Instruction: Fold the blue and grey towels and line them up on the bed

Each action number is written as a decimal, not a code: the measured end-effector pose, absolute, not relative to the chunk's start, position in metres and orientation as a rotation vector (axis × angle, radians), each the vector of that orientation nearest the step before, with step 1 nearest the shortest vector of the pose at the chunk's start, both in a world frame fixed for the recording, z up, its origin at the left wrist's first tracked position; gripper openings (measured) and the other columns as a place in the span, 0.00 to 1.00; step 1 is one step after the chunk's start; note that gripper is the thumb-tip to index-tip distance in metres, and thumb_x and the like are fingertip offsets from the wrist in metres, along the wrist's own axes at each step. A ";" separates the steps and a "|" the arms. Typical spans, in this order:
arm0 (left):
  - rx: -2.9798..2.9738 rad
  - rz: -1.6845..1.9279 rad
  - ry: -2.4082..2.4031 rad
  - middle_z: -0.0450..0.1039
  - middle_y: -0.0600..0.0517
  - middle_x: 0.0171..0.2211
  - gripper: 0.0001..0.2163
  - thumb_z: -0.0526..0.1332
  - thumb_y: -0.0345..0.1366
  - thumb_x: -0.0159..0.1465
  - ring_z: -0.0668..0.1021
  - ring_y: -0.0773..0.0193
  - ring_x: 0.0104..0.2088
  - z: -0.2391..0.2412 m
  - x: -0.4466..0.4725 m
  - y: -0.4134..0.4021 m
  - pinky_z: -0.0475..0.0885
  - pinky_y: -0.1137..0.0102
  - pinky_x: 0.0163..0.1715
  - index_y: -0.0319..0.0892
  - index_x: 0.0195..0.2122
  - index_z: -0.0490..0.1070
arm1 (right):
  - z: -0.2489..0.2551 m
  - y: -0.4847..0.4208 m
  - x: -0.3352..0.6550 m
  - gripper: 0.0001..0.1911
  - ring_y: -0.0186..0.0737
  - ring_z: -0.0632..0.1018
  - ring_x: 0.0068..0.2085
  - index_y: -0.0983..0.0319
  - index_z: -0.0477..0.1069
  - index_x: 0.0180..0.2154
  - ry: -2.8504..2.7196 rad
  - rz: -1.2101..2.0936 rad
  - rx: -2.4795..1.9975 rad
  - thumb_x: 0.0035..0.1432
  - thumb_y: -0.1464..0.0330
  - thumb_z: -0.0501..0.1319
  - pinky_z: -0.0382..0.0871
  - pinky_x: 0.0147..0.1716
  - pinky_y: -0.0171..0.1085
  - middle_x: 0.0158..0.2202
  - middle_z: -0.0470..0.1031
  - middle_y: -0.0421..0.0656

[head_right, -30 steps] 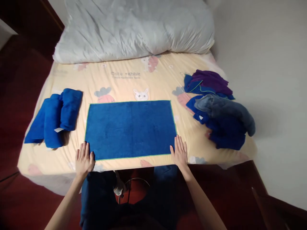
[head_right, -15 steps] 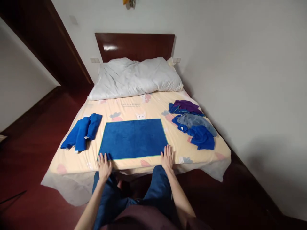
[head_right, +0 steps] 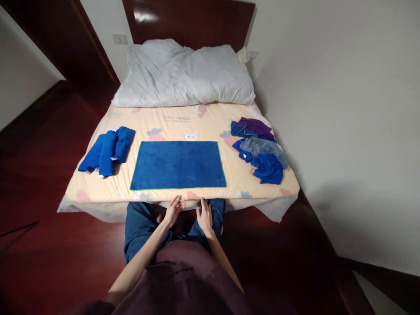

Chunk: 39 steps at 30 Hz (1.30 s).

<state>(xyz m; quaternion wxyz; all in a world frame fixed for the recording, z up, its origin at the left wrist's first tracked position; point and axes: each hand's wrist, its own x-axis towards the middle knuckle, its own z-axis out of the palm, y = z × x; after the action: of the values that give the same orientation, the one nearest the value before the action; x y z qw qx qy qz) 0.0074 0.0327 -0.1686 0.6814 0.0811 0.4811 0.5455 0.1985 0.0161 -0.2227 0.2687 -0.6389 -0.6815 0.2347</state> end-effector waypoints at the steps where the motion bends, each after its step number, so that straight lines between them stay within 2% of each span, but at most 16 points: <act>1: 0.061 1.257 1.004 0.81 0.42 0.44 0.15 0.62 0.32 0.67 0.84 0.62 0.39 -0.165 0.010 0.043 0.79 0.68 0.45 0.39 0.54 0.69 | -0.224 0.015 0.199 0.32 0.48 0.66 0.69 0.61 0.52 0.72 -1.846 0.629 -1.725 0.70 0.64 0.48 0.55 0.69 0.54 0.69 0.61 0.51; 4: -0.209 1.329 0.869 0.78 0.41 0.51 0.11 0.59 0.28 0.69 0.83 0.63 0.45 -0.162 0.014 0.064 0.78 0.69 0.50 0.39 0.51 0.71 | -0.225 0.012 0.197 0.31 0.47 0.67 0.68 0.61 0.53 0.71 -1.825 0.614 -1.742 0.69 0.65 0.49 0.55 0.69 0.53 0.68 0.63 0.50; 7: -0.351 1.395 0.819 0.78 0.42 0.53 0.13 0.57 0.27 0.70 0.83 0.62 0.48 -0.165 0.018 0.077 0.78 0.68 0.52 0.38 0.54 0.71 | -0.223 0.012 0.196 0.30 0.48 0.67 0.68 0.62 0.55 0.71 -1.817 0.610 -1.750 0.70 0.65 0.48 0.56 0.69 0.53 0.68 0.64 0.50; 11: -0.401 1.400 0.778 0.77 0.41 0.55 0.15 0.56 0.29 0.71 0.81 0.61 0.51 -0.167 0.026 0.093 0.77 0.65 0.56 0.37 0.57 0.72 | -0.221 0.012 0.196 0.29 0.48 0.68 0.67 0.62 0.57 0.70 -1.817 0.598 -1.742 0.70 0.64 0.48 0.57 0.69 0.53 0.67 0.65 0.51; 14: -0.386 1.401 0.809 0.73 0.41 0.60 0.14 0.56 0.31 0.72 0.78 0.60 0.57 -0.168 0.031 0.103 0.74 0.67 0.59 0.37 0.56 0.73 | -0.221 0.011 0.196 0.28 0.51 0.71 0.65 0.63 0.61 0.68 -1.784 0.602 -1.756 0.70 0.62 0.48 0.62 0.66 0.53 0.65 0.69 0.52; 19: -0.337 1.435 0.860 0.65 0.40 0.66 0.14 0.53 0.34 0.74 0.69 0.59 0.65 -0.173 0.038 0.106 0.68 0.68 0.64 0.36 0.52 0.76 | -0.210 0.037 0.198 0.27 0.51 0.82 0.50 0.67 0.76 0.54 -1.583 0.615 -1.788 0.70 0.58 0.47 0.76 0.51 0.45 0.50 0.81 0.57; 22: -0.318 1.464 0.862 0.64 0.39 0.66 0.15 0.52 0.36 0.74 0.68 0.58 0.66 -0.177 0.042 0.104 0.66 0.67 0.65 0.35 0.51 0.76 | -0.183 0.091 0.189 0.26 0.50 0.84 0.43 0.66 0.78 0.50 -1.595 0.602 -1.760 0.70 0.58 0.47 0.77 0.46 0.43 0.43 0.83 0.55; 24: -0.325 1.483 0.880 0.64 0.39 0.66 0.15 0.52 0.35 0.74 0.69 0.58 0.66 -0.179 0.043 0.104 0.65 0.66 0.65 0.35 0.51 0.76 | -0.160 0.143 0.175 0.24 0.47 0.84 0.40 0.65 0.78 0.50 -1.681 0.597 -1.692 0.70 0.60 0.48 0.76 0.47 0.41 0.38 0.84 0.52; 28: -0.352 1.494 0.900 0.65 0.41 0.66 0.13 0.54 0.35 0.74 0.70 0.58 0.65 -0.182 0.044 0.107 0.66 0.65 0.65 0.36 0.51 0.76 | -0.122 0.265 0.131 0.19 0.44 0.79 0.51 0.63 0.78 0.49 -2.010 0.533 -1.506 0.69 0.68 0.50 0.69 0.57 0.38 0.48 0.81 0.50; 30: -0.355 1.491 0.899 0.66 0.40 0.66 0.13 0.54 0.35 0.73 0.70 0.58 0.65 -0.184 0.043 0.108 0.67 0.65 0.65 0.37 0.50 0.76 | -0.114 0.322 0.107 0.18 0.43 0.77 0.54 0.63 0.77 0.51 -2.153 0.514 -1.557 0.69 0.71 0.51 0.67 0.58 0.37 0.51 0.79 0.50; 35: -0.357 1.444 0.930 0.67 0.43 0.65 0.12 0.54 0.35 0.73 0.72 0.58 0.63 -0.188 0.040 0.109 0.69 0.63 0.63 0.39 0.49 0.77 | -0.120 0.423 0.062 0.20 0.45 0.71 0.61 0.63 0.72 0.59 -2.388 0.529 -1.793 0.71 0.70 0.51 0.66 0.58 0.38 0.59 0.73 0.50; 39: -0.394 1.422 0.945 0.69 0.44 0.64 0.11 0.55 0.34 0.73 0.72 0.59 0.63 -0.191 0.038 0.109 0.70 0.64 0.62 0.40 0.48 0.76 | -0.134 0.466 0.044 0.18 0.46 0.68 0.63 0.62 0.73 0.58 -2.455 0.548 -1.842 0.71 0.68 0.54 0.63 0.60 0.39 0.61 0.71 0.51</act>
<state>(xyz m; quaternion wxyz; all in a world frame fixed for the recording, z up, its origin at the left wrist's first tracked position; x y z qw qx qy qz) 0.0378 0.1092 -0.1911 0.6402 -0.1726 0.4142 0.6235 0.0439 0.4662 -0.1338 0.0119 -0.5909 -0.7872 0.1759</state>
